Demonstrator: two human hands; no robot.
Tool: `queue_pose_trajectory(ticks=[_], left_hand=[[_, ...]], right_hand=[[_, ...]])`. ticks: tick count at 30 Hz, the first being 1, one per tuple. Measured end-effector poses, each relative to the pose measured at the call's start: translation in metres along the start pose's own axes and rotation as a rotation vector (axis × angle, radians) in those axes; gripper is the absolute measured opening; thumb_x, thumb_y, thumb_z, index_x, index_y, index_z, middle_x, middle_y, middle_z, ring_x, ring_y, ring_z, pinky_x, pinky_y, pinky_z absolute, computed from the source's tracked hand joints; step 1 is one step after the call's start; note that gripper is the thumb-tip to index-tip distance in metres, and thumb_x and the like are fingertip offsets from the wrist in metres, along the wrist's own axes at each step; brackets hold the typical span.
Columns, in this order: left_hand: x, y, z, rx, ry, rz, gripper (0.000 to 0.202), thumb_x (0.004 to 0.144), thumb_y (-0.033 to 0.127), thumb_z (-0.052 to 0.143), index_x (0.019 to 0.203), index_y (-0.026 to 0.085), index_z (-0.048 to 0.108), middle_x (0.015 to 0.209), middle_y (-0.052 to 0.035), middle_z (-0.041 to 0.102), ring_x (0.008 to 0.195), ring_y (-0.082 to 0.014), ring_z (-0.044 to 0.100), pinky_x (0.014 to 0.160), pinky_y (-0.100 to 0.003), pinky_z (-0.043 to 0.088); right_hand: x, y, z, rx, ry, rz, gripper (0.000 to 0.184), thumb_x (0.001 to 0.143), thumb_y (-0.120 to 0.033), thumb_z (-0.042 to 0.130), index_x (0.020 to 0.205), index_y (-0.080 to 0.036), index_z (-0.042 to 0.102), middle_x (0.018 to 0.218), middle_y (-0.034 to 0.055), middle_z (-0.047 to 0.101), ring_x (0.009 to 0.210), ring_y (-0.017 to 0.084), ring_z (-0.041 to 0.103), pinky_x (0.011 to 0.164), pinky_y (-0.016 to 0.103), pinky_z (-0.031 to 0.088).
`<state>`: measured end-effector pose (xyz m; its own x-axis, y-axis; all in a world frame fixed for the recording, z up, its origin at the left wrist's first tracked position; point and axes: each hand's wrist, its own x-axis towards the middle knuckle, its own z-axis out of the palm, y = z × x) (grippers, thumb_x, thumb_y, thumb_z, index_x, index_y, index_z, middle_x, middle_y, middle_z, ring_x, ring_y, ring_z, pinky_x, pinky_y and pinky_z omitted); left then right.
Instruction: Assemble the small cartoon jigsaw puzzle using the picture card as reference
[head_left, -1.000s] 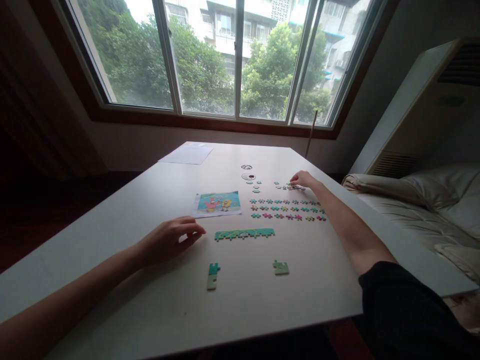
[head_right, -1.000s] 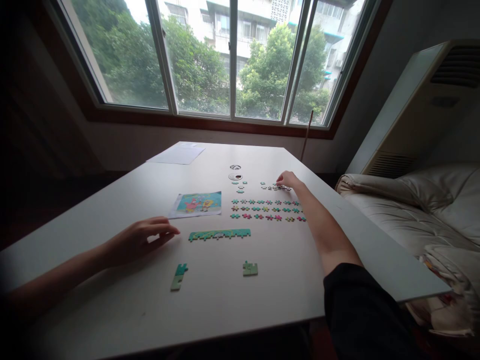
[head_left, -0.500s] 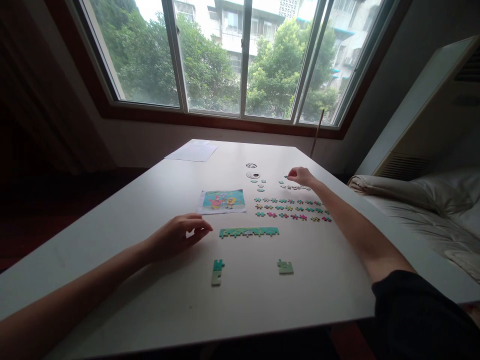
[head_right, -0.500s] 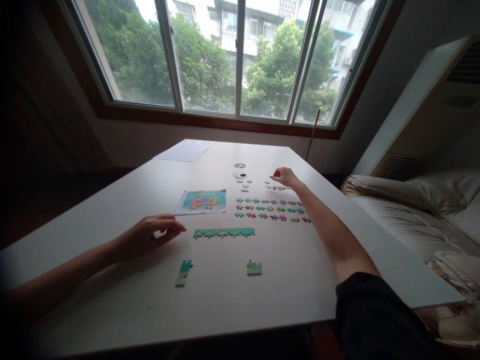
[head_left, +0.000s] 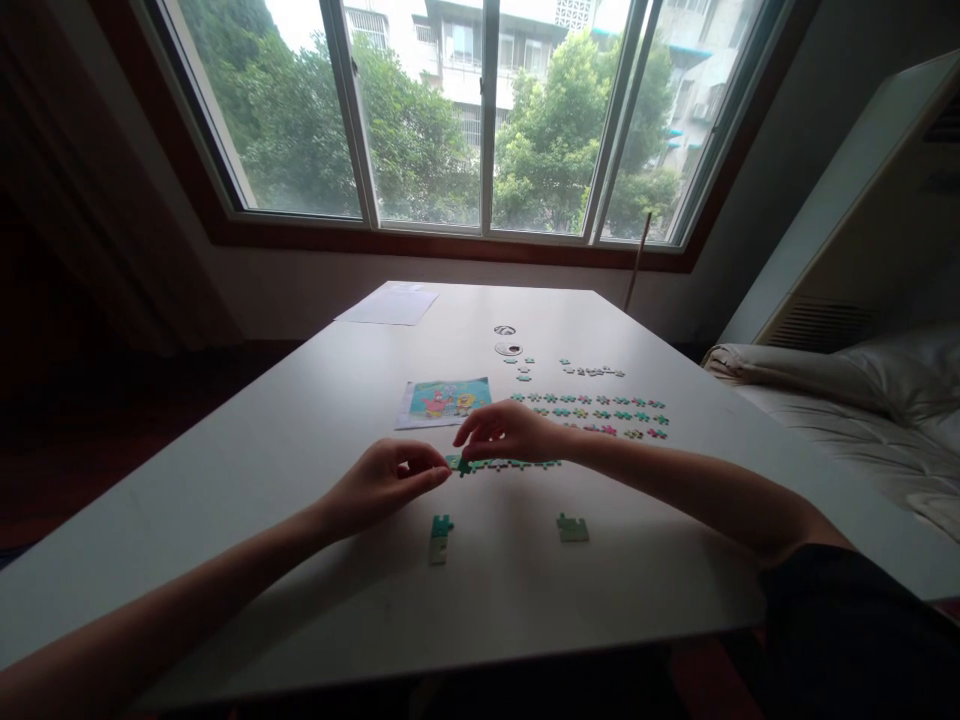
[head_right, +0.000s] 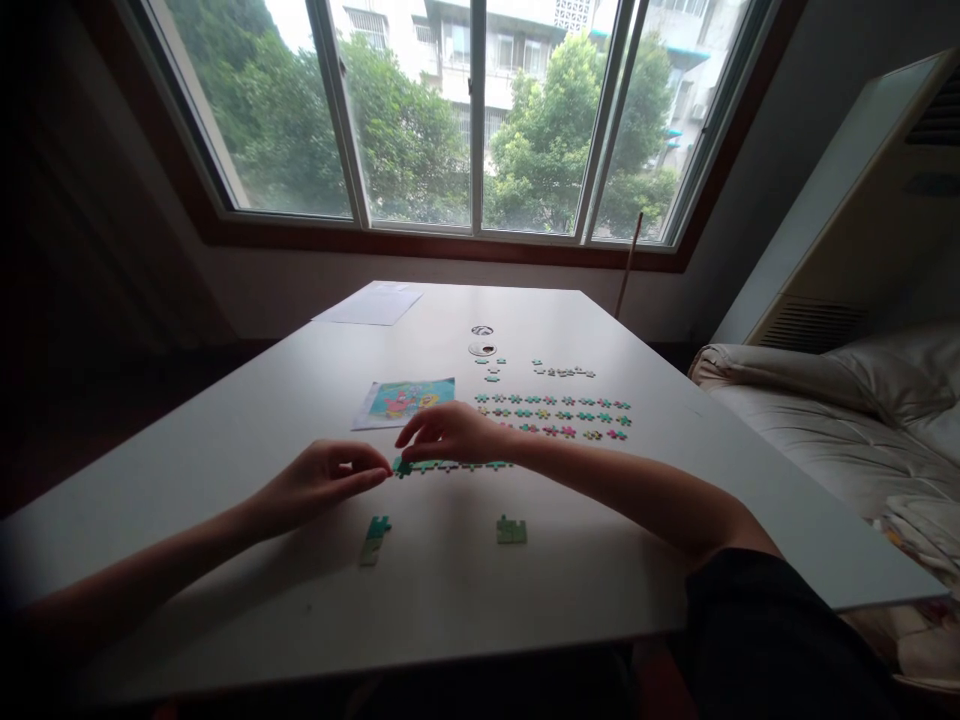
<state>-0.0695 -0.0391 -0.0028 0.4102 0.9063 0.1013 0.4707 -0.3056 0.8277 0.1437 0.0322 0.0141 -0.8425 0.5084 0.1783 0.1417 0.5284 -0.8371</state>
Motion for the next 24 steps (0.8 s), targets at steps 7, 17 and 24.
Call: queue_pose_trajectory(ticks=[7,17,24], left_hand=[[0.002,0.002,0.004,-0.085,-0.024,-0.056,0.029,0.076,0.041,0.061,0.073,0.012,0.065,0.067,-0.0017,0.059,0.064,-0.0134,0.052,0.062,-0.025,0.044],[0.002,0.005,0.001,-0.186,0.010,-0.130,0.023,0.072,0.036,0.065,0.071,0.013,0.063,0.062,0.0020,0.052,0.058,-0.0095,0.042,0.054,-0.021,0.033],[0.003,0.002,0.002,-0.521,0.100,-0.299,0.027,0.066,0.036,0.072,0.072,0.012,0.059,0.055,0.0076,0.036,0.046,-0.0041,0.025,0.043,-0.017,0.019]], right_hand=[[0.003,-0.004,0.009,0.059,0.056,0.065,0.028,0.072,-0.026,0.069,0.096,-0.011,0.064,0.066,0.0020,0.065,0.060,0.009,0.059,0.057,0.021,0.047],[-0.001,-0.002,0.023,-0.067,0.220,-0.030,0.029,0.077,-0.029,0.064,0.102,-0.014,0.060,0.067,0.0007,0.064,0.057,0.009,0.056,0.057,0.022,0.045],[-0.011,0.005,0.034,-0.394,0.434,-0.139,0.016,0.077,-0.029,0.064,0.089,-0.018,0.063,0.070,-0.0005,0.063,0.057,0.007,0.052,0.056,0.019,0.043]])
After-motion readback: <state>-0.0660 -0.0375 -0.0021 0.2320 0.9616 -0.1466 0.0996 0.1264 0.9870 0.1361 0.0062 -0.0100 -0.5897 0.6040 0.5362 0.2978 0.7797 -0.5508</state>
